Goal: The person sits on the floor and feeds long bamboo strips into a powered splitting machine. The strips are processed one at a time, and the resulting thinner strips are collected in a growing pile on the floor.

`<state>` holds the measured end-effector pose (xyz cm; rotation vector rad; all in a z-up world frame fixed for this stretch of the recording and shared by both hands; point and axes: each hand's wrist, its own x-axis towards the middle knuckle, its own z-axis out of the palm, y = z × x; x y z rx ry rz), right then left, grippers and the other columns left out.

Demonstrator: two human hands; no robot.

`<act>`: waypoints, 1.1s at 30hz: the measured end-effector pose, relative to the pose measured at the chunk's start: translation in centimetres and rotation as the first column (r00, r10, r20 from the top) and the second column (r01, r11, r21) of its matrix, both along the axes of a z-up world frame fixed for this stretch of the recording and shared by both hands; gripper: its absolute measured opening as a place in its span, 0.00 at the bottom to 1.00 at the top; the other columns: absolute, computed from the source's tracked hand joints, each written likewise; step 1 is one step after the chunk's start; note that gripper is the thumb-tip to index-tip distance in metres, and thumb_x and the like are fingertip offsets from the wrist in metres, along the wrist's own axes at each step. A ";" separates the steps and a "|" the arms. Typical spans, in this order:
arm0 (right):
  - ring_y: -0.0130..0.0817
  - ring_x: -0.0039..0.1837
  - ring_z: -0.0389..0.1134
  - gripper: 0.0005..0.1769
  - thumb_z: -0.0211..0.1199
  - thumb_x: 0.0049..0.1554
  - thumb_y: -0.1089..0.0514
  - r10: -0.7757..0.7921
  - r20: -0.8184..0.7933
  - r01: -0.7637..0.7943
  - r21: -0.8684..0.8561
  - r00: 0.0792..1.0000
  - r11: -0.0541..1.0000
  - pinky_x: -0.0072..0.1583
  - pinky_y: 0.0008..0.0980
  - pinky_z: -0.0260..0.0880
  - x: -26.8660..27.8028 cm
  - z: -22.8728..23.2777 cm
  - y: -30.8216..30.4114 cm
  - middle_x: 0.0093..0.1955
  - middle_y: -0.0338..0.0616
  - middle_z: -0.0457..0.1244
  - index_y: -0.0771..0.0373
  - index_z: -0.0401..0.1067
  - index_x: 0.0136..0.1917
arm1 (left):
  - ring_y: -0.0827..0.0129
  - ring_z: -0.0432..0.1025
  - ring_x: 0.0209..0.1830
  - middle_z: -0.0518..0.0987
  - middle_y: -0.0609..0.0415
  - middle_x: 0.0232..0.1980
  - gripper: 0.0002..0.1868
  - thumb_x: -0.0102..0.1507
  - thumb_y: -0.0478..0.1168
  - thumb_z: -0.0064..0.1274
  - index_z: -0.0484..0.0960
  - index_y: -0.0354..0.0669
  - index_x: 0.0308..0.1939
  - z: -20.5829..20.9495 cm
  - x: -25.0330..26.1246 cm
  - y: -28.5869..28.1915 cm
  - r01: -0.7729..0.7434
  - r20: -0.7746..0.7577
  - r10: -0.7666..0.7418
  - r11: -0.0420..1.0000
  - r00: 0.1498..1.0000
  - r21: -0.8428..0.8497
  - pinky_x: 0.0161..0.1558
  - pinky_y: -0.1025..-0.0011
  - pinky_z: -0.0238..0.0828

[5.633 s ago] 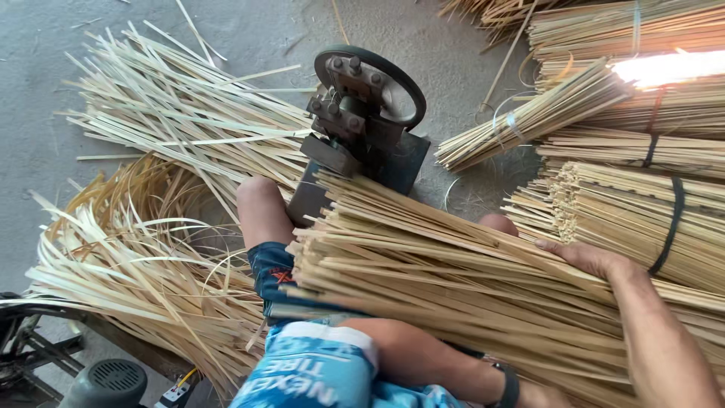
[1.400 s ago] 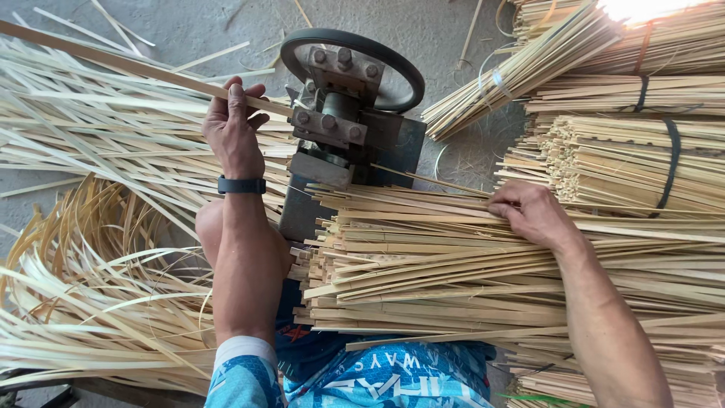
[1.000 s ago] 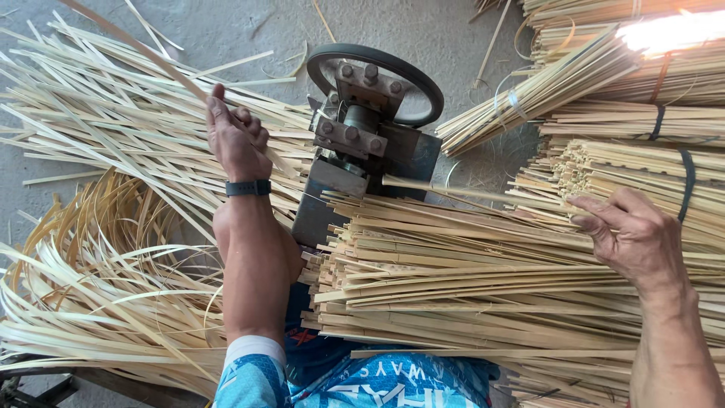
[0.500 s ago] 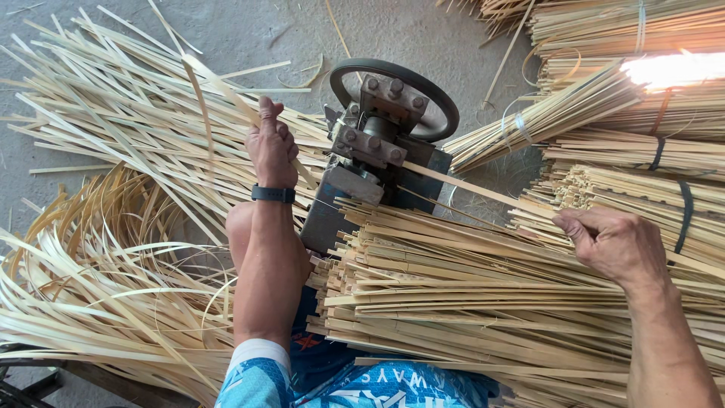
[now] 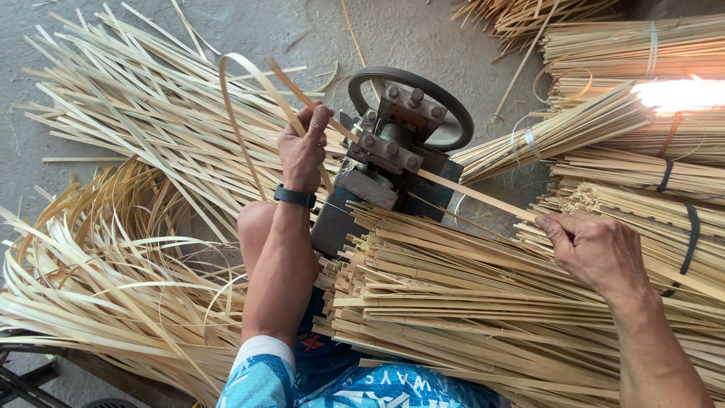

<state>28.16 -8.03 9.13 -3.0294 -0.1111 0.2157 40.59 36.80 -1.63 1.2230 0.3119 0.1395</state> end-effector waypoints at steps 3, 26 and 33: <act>0.31 0.32 0.71 0.11 0.64 0.61 0.44 -0.032 -0.043 0.033 0.032 0.999 0.999 0.37 0.34 0.74 0.2 0.3 0.1 0.41 0.35 0.74 0.46 0.84 0.50 | 0.84 0.60 0.22 0.76 0.61 0.30 0.23 0.69 0.53 0.56 0.86 0.34 0.50 -0.2 0.4 -0.6 0.007 -0.011 -0.007 0.999 1.000 0.041 0.21 0.83 0.54; 0.37 0.56 0.74 0.17 0.71 0.55 0.49 -0.138 -0.527 0.306 0.245 0.838 0.920 0.62 0.38 0.73 0.4 -13.3 -5.9 0.53 0.42 0.73 0.54 0.82 0.56 | 0.83 0.66 0.26 0.86 0.49 0.43 0.15 0.72 0.46 0.51 0.81 0.38 0.54 -1.0 1.5 1.3 -0.014 0.010 0.016 0.990 1.000 -0.139 0.20 0.84 0.56; 0.27 0.46 0.75 0.10 0.71 0.55 0.53 0.075 -0.108 0.036 0.776 0.991 0.630 0.45 0.22 0.78 -0.8 -5.1 -6.2 0.46 0.40 0.74 0.55 0.82 0.50 | 0.79 0.70 0.28 0.81 0.54 0.35 0.17 0.73 0.49 0.47 0.79 0.39 0.52 -0.8 2.3 2.4 -0.181 -0.001 0.185 0.964 0.983 -0.194 0.22 0.81 0.65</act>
